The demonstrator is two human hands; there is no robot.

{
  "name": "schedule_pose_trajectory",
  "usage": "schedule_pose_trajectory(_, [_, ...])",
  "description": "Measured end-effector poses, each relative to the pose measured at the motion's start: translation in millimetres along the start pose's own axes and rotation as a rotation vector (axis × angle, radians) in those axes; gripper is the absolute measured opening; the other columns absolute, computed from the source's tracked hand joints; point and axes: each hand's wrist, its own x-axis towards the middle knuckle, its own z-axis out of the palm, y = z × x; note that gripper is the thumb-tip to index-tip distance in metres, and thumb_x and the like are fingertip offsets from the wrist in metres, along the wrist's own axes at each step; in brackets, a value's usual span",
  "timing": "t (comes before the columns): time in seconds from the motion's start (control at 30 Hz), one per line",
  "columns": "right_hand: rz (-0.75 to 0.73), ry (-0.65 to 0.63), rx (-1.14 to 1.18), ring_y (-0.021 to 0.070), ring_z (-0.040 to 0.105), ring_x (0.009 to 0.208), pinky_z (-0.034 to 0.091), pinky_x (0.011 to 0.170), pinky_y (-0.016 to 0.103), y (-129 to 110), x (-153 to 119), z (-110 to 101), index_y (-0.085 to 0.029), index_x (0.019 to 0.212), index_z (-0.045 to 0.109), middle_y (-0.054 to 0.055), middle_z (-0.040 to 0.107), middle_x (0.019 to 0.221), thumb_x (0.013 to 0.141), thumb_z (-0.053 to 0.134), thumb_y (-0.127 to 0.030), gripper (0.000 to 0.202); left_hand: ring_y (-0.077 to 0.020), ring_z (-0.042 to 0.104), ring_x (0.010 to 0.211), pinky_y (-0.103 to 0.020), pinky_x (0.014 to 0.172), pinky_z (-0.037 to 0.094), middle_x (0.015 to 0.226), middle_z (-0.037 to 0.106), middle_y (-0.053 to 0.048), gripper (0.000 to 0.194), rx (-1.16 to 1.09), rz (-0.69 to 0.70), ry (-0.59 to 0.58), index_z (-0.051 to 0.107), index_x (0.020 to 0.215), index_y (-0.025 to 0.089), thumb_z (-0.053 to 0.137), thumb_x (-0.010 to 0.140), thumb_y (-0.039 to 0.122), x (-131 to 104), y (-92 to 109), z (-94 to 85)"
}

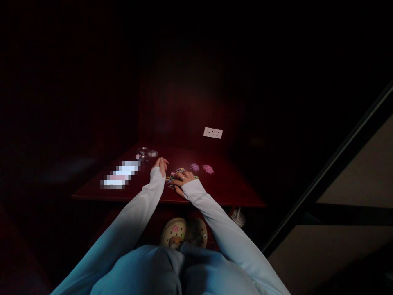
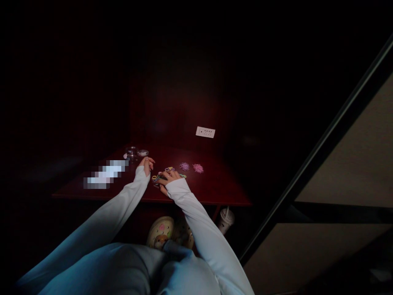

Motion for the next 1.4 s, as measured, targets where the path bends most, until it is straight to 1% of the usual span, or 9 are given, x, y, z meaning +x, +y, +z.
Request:
schedule_pose_trajectory(0.2, [0.080, 0.016, -0.003, 0.0279, 0.050, 0.125, 0.043, 0.107, 0.043, -0.7, -3.1, -1.3, -0.031, 0.138, 0.071, 0.009, 0.065, 0.140, 0.102, 0.058, -0.029, 0.038, -0.0163, 0.050, 0.052, -0.029, 0.055, 0.040, 0.052, 0.051, 0.000, 0.040, 0.008, -0.017, -0.051, 0.057, 0.066, 0.023, 0.040, 0.098, 0.039, -4.0, 4.7, -1.1])
schedule_pose_trajectory(0.3, [0.130, 0.016, 0.001, 0.0285, 0.050, 0.124, 0.044, 0.105, 0.043, 0.1, -3.9, 0.6, -0.029, 0.140, 0.069, 0.010, 0.066, 0.137, 0.102, 0.056, -0.029, 0.040, -0.0162, 0.049, 0.051, -0.029, 0.053, 0.039, 0.051, 0.050, 0.000, 0.041, 0.000, -0.031, -0.058, 0.057, 0.066, 0.023, 0.040, 0.099, 0.041, -4.1, 5.0, -1.0])
schedule_pose_trajectory(0.63, [0.220, 0.061, 0.006, 0.0292, 0.049, 0.119, 0.041, 0.100, 0.042, 6.1, -6.2, 4.6, -0.025, 0.128, 0.076, 0.011, 0.066, 0.136, 0.103, 0.055, -0.031, 0.033, -0.0167, 0.050, 0.053, -0.030, 0.057, 0.040, 0.053, 0.049, 0.000, 0.049, 0.014, -0.030, -0.048, 0.055, 0.066, 0.024, 0.036, 0.098, 0.056, 0.3, -6.5, 1.8])
schedule_pose_trajectory(0.7, [0.251, 0.091, -0.003, 0.0292, 0.049, 0.118, 0.040, 0.100, 0.042, 6.2, -5.7, 4.4, -0.026, 0.132, 0.074, 0.011, 0.065, 0.137, 0.103, 0.054, -0.032, 0.035, -0.0170, 0.050, 0.053, -0.030, 0.057, 0.040, 0.053, 0.049, 0.000, 0.049, 0.027, -0.026, -0.051, 0.055, 0.066, 0.024, 0.036, 0.098, 0.056, -0.4, -5.4, 1.8])
schedule_pose_trajectory(0.8, [0.208, 0.086, 0.006, 0.0279, 0.049, 0.119, 0.040, 0.102, 0.041, 4.4, -4.2, 3.7, -0.031, 0.140, 0.070, 0.009, 0.064, 0.141, 0.104, 0.055, -0.034, 0.039, -0.0170, 0.049, 0.052, -0.030, 0.054, 0.039, 0.053, 0.050, 0.000, 0.047, 0.030, -0.038, -0.058, 0.055, 0.066, 0.024, 0.037, 0.098, 0.054, -1.9, -2.4, 1.7])
schedule_pose_trajectory(0.93, [0.054, -0.004, 0.027, 0.0266, 0.049, 0.121, 0.041, 0.102, 0.040, 2.7, -1.8, 4.0, -0.037, 0.127, 0.077, 0.004, 0.065, 0.142, 0.103, 0.061, -0.041, 0.029, -0.0163, 0.049, 0.050, -0.029, 0.052, 0.037, 0.051, 0.050, 0.000, 0.046, 0.026, -0.061, -0.059, 0.056, 0.064, 0.024, 0.040, 0.100, 0.047, -2.5, -1.3, 2.4])
schedule_pose_trajectory(1.07, [0.095, 0.007, 0.023, 0.0271, 0.050, 0.120, 0.041, 0.102, 0.041, 4.3, -1.1, 6.4, -0.033, 0.117, 0.080, 0.006, 0.066, 0.139, 0.100, 0.066, -0.044, 0.025, -0.0155, 0.048, 0.047, -0.029, 0.051, 0.037, 0.050, 0.050, 0.000, 0.048, 0.020, -0.069, -0.071, 0.057, 0.062, 0.023, 0.040, 0.101, 0.046, -0.8, -4.1, 3.5])
schedule_pose_trajectory(1.27, [0.144, 0.059, -0.013, 0.0275, 0.050, 0.115, 0.039, 0.101, 0.042, 6.3, -2.4, 6.9, -0.026, 0.116, 0.080, 0.010, 0.068, 0.133, 0.105, 0.056, -0.037, 0.028, -0.0152, 0.049, 0.048, -0.028, 0.054, 0.039, 0.049, 0.050, 0.000, 0.050, 0.012, -0.060, -0.094, 0.058, 0.061, 0.023, 0.039, 0.101, 0.047, 1.4, -8.0, 3.9])
schedule_pose_trajectory(1.4, [0.148, 0.040, -0.001, 0.0277, 0.049, 0.115, 0.038, 0.100, 0.041, 6.8, 0.5, 7.3, -0.026, 0.114, 0.080, 0.010, 0.069, 0.131, 0.104, 0.059, -0.038, 0.026, -0.0155, 0.047, 0.048, -0.028, 0.053, 0.038, 0.050, 0.050, 0.000, 0.050, -0.003, -0.077, -0.088, 0.058, 0.062, 0.023, 0.039, 0.100, 0.048, 0.3, -7.9, 4.4])
